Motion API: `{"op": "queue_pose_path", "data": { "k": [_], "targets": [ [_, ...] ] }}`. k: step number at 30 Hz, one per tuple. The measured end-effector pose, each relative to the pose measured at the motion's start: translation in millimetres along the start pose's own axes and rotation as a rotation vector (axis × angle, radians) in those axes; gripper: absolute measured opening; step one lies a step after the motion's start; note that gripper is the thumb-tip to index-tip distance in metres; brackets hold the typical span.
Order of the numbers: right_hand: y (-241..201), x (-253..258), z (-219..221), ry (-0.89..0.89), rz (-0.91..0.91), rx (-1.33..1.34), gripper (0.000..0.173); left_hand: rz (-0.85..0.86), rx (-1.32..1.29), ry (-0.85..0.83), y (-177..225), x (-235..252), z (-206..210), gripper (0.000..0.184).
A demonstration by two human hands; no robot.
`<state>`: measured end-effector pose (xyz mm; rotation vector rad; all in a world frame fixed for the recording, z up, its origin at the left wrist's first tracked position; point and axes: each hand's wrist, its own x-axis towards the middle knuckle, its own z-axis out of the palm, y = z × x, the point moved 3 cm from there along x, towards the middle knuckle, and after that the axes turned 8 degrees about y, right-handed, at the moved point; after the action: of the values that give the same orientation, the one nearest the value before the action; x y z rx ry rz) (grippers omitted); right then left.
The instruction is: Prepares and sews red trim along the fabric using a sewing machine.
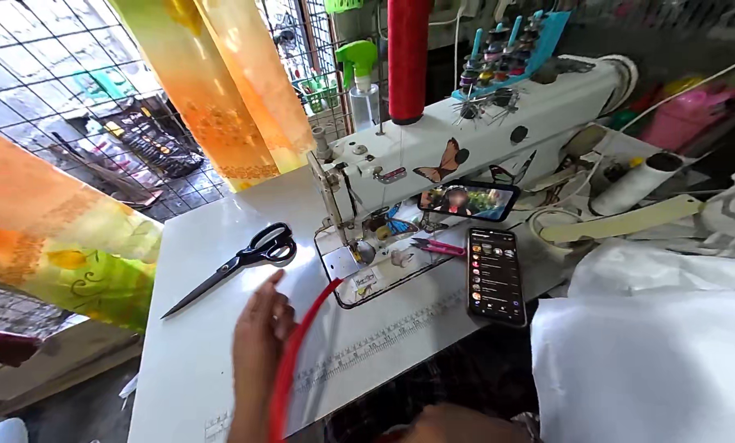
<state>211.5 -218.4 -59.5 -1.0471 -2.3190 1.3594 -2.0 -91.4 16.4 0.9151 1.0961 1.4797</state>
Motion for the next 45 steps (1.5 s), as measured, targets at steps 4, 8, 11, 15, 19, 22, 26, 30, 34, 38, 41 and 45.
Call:
{"op": "queue_pose_path", "data": {
  "k": [4, 8, 11, 15, 19, 22, 26, 30, 34, 38, 41, 45],
  "targets": [
    [-0.3, 29.2, -19.4, 0.369, -0.058, 0.56, 0.028, 0.19, 0.203, -0.074, -48.9, -78.4, 47.6, 0.028],
    [2.1, 42.6, -3.8, 0.674, 0.073, 0.665, 0.024, 0.481, 0.163, 0.038, -83.6, -93.0, 51.9, 0.03],
    [-17.1, 33.3, -22.0, 0.757, 0.098, 0.547, 0.031, 0.429, 0.025, 0.124, -61.8, -90.3, 33.6, 0.024],
    [-23.1, 30.7, -56.0, 0.85, -0.032, 0.523, 0.031, 0.393, 0.299, -0.052, -38.7, -89.7, 21.5, 0.025],
    [-18.3, 30.8, -70.4, 0.922, -0.075, 0.413, 0.03, 0.127, 0.35, -0.293, -47.9, -96.0, 35.0, 0.044],
    [-15.3, 30.3, -74.6, 0.943, -0.114, 0.468, 0.03, 0.027, 0.208, -0.24, -51.0, -96.8, 42.9, 0.031],
    [-5.8, 19.9, -87.0, 0.948, -0.046, 0.608, 0.018, 0.08, 0.234, -0.265, -50.4, -91.2, 39.2, 0.018],
    [-5.9, 17.7, -92.1, 0.962, -0.014, 0.619, 0.011, 0.12, 0.275, -0.368, -47.6, -81.0, 41.0, 0.014],
    [-10.0, 25.0, -93.5, 0.975, -0.06, 0.503, 0.013, 0.021, 0.172, -0.381, -43.3, -64.4, 52.8, 0.01],
    [-11.2, 27.8, -100.4, 0.984, -0.091, 0.474, 0.01, 0.011, 0.109, -0.385, -41.9, -56.5, 59.3, 0.012],
    [-13.1, 28.4, -103.8, 1.008, -0.083, 0.467, 0.012, 0.063, 0.12, -0.398, -38.3, -52.7, 61.0, 0.01],
    [-10.0, 27.6, -110.5, 1.146, -0.077, 0.59, 0.028, 0.169, 0.196, -0.384, -25.8, -37.2, 56.6, 0.004]
  ]
}}
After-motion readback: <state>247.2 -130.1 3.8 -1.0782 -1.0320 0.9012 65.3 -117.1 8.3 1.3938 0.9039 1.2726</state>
